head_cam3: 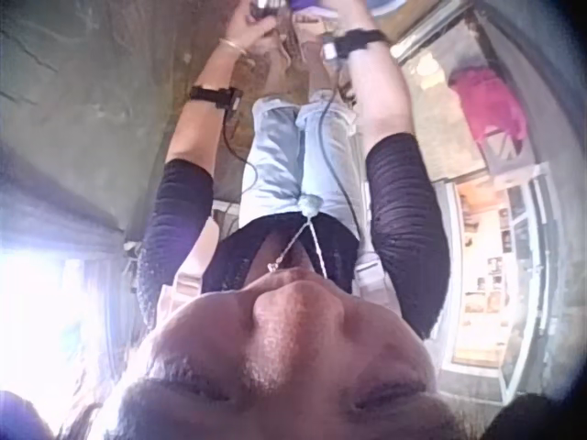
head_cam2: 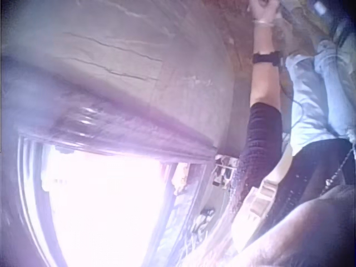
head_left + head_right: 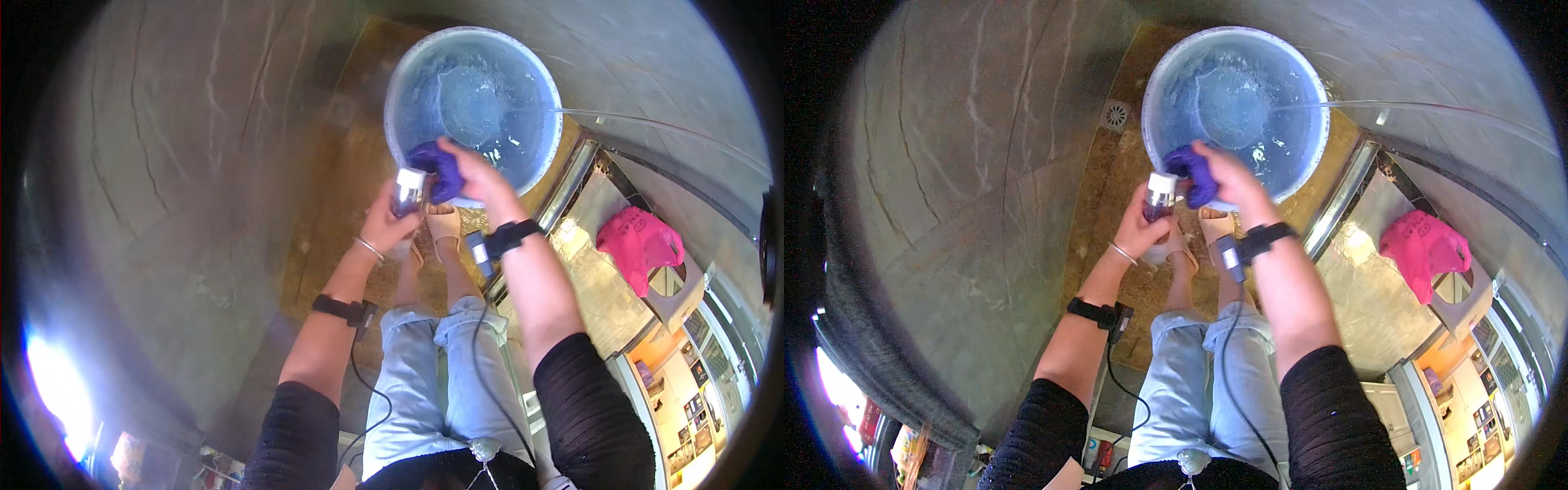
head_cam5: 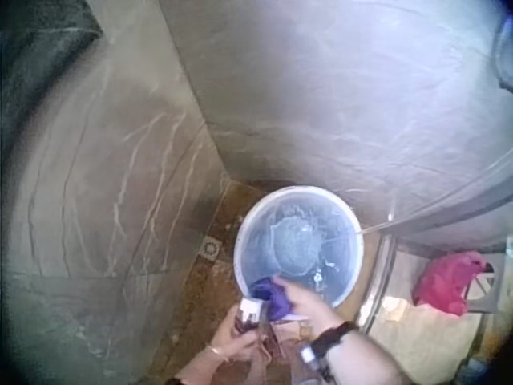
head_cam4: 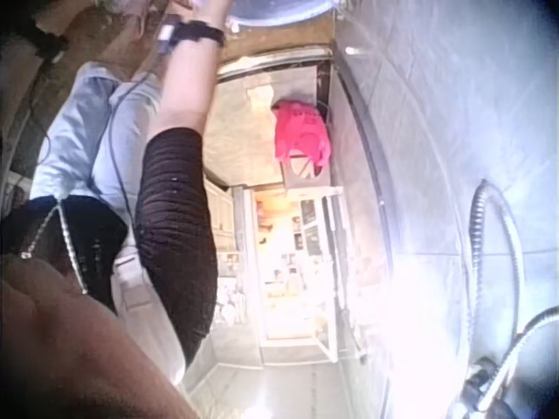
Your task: Organize and clean various toiletry bottles in a bathroom setting.
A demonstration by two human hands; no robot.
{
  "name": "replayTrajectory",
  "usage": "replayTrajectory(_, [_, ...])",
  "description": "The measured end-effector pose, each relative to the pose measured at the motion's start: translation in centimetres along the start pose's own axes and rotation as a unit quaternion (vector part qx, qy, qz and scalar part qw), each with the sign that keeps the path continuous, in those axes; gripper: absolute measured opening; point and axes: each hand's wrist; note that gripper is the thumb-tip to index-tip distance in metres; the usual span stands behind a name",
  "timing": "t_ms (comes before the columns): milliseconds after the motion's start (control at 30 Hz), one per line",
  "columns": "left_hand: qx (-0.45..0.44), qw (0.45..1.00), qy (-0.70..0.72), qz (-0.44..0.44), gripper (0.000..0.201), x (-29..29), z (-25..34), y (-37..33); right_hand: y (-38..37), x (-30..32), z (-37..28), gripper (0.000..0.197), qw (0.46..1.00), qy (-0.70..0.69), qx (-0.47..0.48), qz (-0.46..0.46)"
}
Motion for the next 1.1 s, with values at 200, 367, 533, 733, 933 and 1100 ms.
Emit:
replayTrajectory(200, [0.183,0.933,0.289,-0.108,0.058,1.2,-0.2,-2.3,-2.5,8.8,-3.9,0.037,0.923,0.276,0.152,0.222])
replayTrajectory(367, [0.308,0.901,0.306,-0.012,0.067,1.7,-1.5,-3.4,1.2,3.7,0.2,0.038,0.987,-0.011,0.139,0.08])
replayTrajectory(533, [0.25,0.869,0.425,-0.034,0.059,2.0,-3.4,-3.4,7.9,-7.2,9.3,0.041,0.782,0.524,0.337,0.006])
replayTrajectory(733, [0.192,0.883,0.426,-0.049,0.051,-0.6,1.1,-2.5,1.7,-7.8,6.3,0.036,0.764,0.504,0.397,0.065])
replayTrajectory(933, [0.097,0.791,0.599,-0.077,0.048,4.5,-4.9,-2.4,7.7,-7.1,7.4,0.034,0.669,0.598,0.392,-0.202])
replayTrajectory(1100, [0.162,0.778,0.601,0.083,0.05,3.7,-6.0,-3.5,3.4,0.6,1.1,0.033,0.787,0.517,0.309,0.134])
Point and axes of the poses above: each hand's wrist, its own y-axis away from the middle knuckle, its own x-axis out of the back of the hand, z = x × y, and after that the axes turned 12 degrees about -y, right-handed
